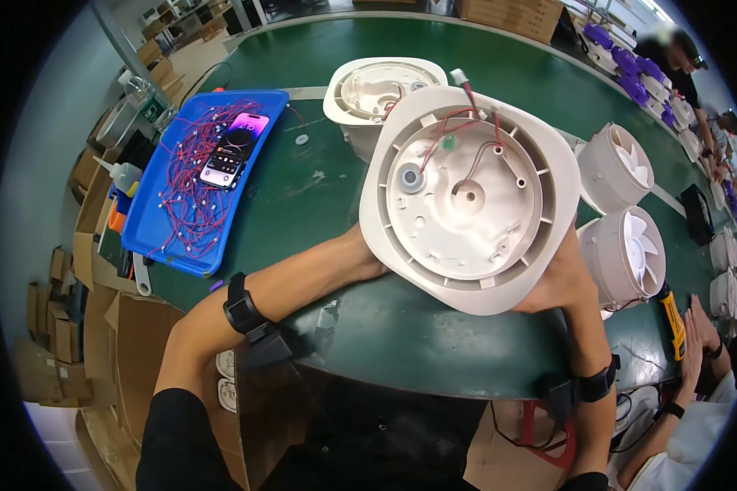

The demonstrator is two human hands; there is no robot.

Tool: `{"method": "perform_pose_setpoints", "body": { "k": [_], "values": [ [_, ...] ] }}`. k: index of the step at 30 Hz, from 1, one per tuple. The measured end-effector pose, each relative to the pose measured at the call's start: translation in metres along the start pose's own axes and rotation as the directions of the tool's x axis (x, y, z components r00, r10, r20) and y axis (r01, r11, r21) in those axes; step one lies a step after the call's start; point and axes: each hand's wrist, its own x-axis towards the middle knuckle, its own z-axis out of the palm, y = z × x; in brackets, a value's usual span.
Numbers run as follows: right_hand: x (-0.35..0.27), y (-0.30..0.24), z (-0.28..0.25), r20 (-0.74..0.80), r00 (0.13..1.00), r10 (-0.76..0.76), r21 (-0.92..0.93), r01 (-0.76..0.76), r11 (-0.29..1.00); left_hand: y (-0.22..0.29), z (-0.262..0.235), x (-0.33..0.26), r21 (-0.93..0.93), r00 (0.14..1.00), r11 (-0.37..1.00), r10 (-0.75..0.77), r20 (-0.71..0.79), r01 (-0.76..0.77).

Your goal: The person assembles white plastic fan units on a green workbench. They retrieve fan housings from a cardboard box, connect red and black wires to internal components, and fit the fan blades into the housings. The person handles the units one at a time, inspecting the internal wiring and rotating the blades before placing the completed units back into the box.

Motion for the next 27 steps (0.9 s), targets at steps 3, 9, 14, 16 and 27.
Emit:
{"method": "perform_pose_setpoints", "body": {
  "k": [3,9,14,16,27],
  "values": [
    [-0.007,0.011,0.002,-0.012,0.999,-0.036,-0.16,0.034,0.986,0.005,-0.002,0.0,0.1,0.999,0.995,-0.03,0.036,0.026],
    [-0.025,0.021,0.009,-0.039,0.883,0.468,0.462,-0.4,0.792,0.012,0.021,-0.005,0.772,0.978,0.62,0.211,0.007,-0.139],
    [-0.021,0.02,0.02,-0.108,0.838,0.536,0.694,-0.323,0.644,0.011,0.035,-0.006,0.957,0.763,0.11,0.631,0.142,-0.269],
    [-0.019,0.018,0.02,-0.127,0.844,0.521,0.672,-0.313,0.671,0.015,0.032,-0.007,0.974,0.726,0.008,0.668,0.163,-0.226],
    [-0.013,0.013,0.007,-0.142,0.929,0.343,0.297,-0.29,0.91,0.032,0.019,-0.007,0.697,0.828,0.559,0.554,0.087,-0.448]
  ]
}}
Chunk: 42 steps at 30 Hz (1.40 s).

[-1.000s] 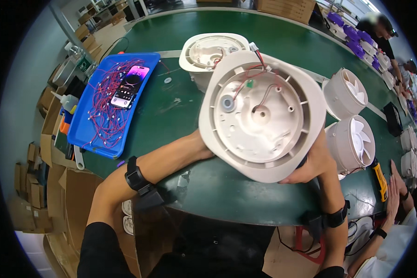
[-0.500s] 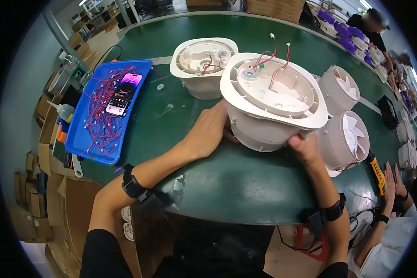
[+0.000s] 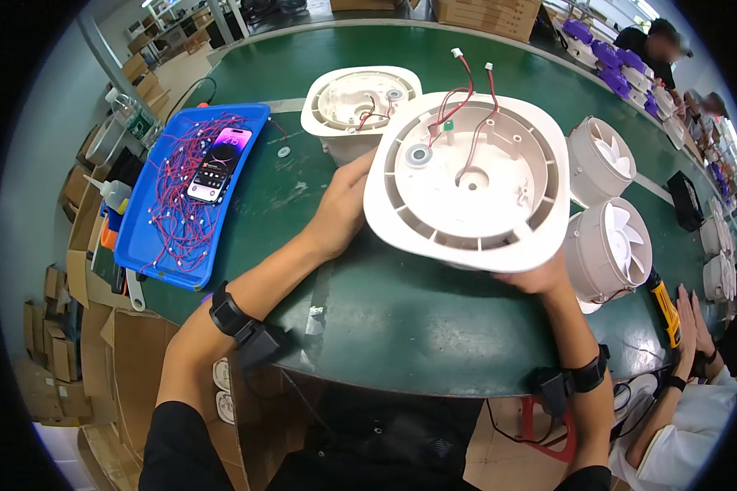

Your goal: The person assembles white plastic fan units on a green workbench. They retrieve fan housings from a cardboard box, connect red and black wires to internal components, and fit the fan blades into the housings. The person handles the units one at a time, inspecting the internal wiring and rotating the blades before placing the completed units back into the box.

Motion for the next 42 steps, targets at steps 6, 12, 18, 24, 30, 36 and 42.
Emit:
{"method": "perform_pose_setpoints", "body": {
  "k": [6,12,18,24,30,36,42],
  "values": [
    [0.005,0.014,-0.002,0.076,0.92,-0.385,-0.153,0.392,0.907,0.009,0.005,0.0,-0.211,0.998,0.975,-0.064,0.006,0.064],
    [0.007,0.008,0.002,0.133,0.951,-0.279,-0.22,0.303,0.927,0.003,-0.015,0.014,0.131,0.991,0.984,-0.113,-0.073,0.122],
    [0.012,-0.002,0.004,0.152,0.929,-0.338,-0.222,0.365,0.904,0.019,-0.023,0.015,0.568,0.952,0.816,0.249,-0.177,-0.108],
    [0.014,-0.008,0.006,0.17,0.875,-0.453,-0.316,0.484,0.816,0.053,-0.015,0.006,0.79,0.781,0.373,0.592,0.201,-0.486],
    [0.015,-0.02,0.01,0.189,0.879,-0.438,-0.375,0.476,0.795,0.047,-0.01,-0.001,0.791,0.821,0.392,0.522,0.229,-0.47],
    [0.014,-0.03,0.008,0.254,0.897,-0.362,-0.465,0.441,0.768,0.048,-0.01,-0.003,0.755,0.845,0.486,0.508,0.166,-0.44],
    [0.015,-0.025,0.008,0.246,0.847,-0.471,-0.442,0.53,0.723,0.053,-0.013,-0.005,0.8,0.834,0.384,0.494,0.244,-0.462]
  ]
}}
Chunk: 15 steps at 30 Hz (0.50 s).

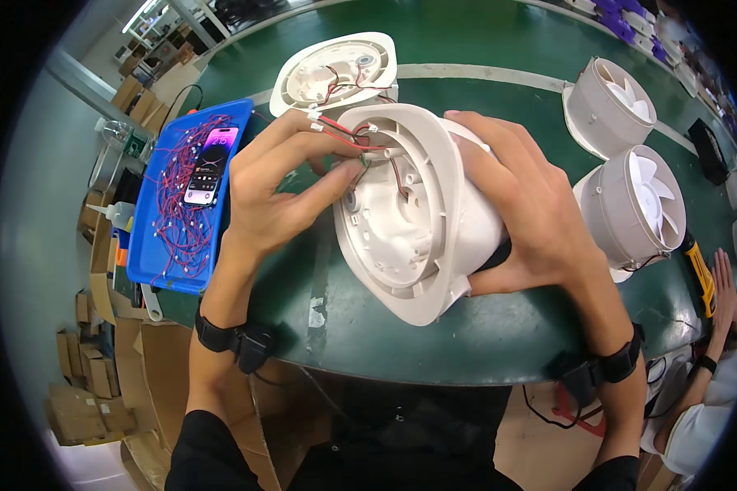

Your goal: The person assembles white plastic fan units on a green workbench. They retrieve fan housings from a cardboard box, connect red and black wires to internal components, and fit the fan blades into the housings. The person handles the units one at a time, inspecting the internal wiring and rotating the blades before placing the completed units back into the box.

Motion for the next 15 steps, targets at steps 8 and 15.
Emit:
{"method": "perform_pose_setpoints", "body": {
  "k": [8,15],
  "values": [
    [0.0,-0.002,0.002,-0.006,1.0,-0.002,-0.024,0.002,1.0,0.008,0.009,0.0,0.226,0.999,0.973,0.05,-0.018,-0.044],
    [0.004,-0.009,0.0,0.027,1.0,0.001,-0.056,0.0,0.998,0.015,-0.001,0.002,0.202,1.0,0.979,0.014,0.011,-0.016]
  ]
}}
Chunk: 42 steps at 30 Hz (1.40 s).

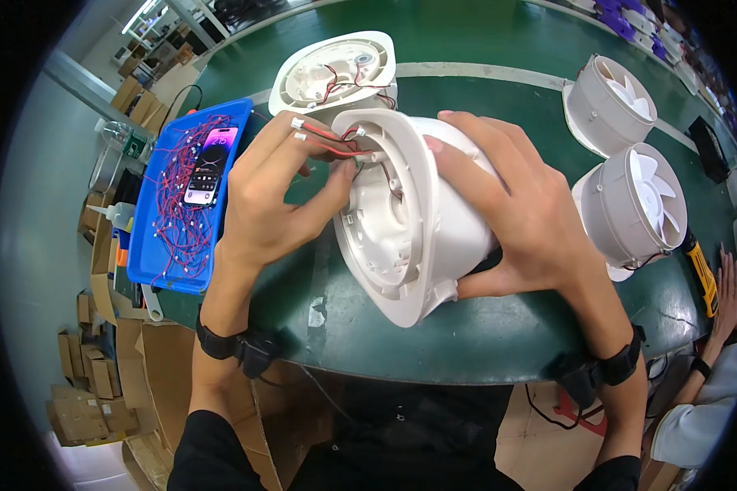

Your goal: The person assembles white plastic fan units on a green workbench. They retrieve fan housings from a cardboard box, connect red and black wires to internal components, and fit the fan blades into the housings. The person handles the units one at a time, inspecting the internal wiring and rotating the blades before placing the completed units back into the box.

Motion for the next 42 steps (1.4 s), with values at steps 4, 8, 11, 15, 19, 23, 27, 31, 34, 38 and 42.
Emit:
{"method": "perform_pose_setpoints", "body": {
  "k": [4,8,11,15,19,23,27,31,34,38,42],
  "values": [
    [0.0,-0.001,0.002,-0.01,1.0,-0.028,-0.01,0.027,1.0,0.0,-0.005,0.001,-0.03,1.0,0.999,0.017,0.018,-0.016],
    [-0.001,-0.001,0.002,-0.013,1.0,0.0,0.004,0.0,1.0,-0.001,-0.005,0.001,-0.01,1.0,1.0,0.025,0.011,-0.025],
    [-0.001,0.0,0.002,-0.017,1.0,-0.002,0.013,0.003,1.0,0.001,-0.005,0.001,-0.009,1.0,1.0,0.017,0.005,-0.017],
    [0.0,0.0,0.002,-0.012,0.999,-0.032,-0.002,0.032,0.999,0.002,-0.006,0.002,-0.012,1.0,1.0,0.008,0.004,-0.008],
    [0.0,-0.001,0.001,-0.006,1.0,-0.029,-0.002,0.029,1.0,0.003,-0.007,0.002,-0.019,1.0,1.0,0.019,-0.002,-0.019],
    [-0.001,0.0,0.002,-0.001,0.999,-0.032,-0.009,0.032,0.999,0.005,-0.006,0.002,-0.019,1.0,1.0,0.009,-0.005,-0.009],
    [0.001,-0.001,0.002,-0.006,0.999,-0.045,-0.011,0.045,0.999,0.005,-0.01,0.003,-0.03,1.0,1.0,0.003,0.026,-0.002],
    [0.002,-0.003,0.002,0.007,0.998,-0.056,-0.023,0.056,0.998,0.01,-0.011,0.002,-0.028,0.996,0.998,-0.048,0.077,0.05],
    [0.002,-0.003,0.003,0.011,0.999,-0.051,-0.029,0.051,0.998,0.01,-0.008,0.003,-0.038,0.997,0.999,-0.036,0.068,0.039],
    [0.002,-0.004,0.003,0.006,0.999,-0.048,-0.02,0.048,0.999,0.011,-0.011,0.0,-0.061,0.986,0.989,-0.129,0.105,0.136],
    [0.002,-0.004,0.003,0.015,0.999,-0.049,-0.019,0.049,0.999,0.014,-0.014,-0.001,-0.068,0.967,0.972,-0.212,0.144,0.224]
  ]
}}
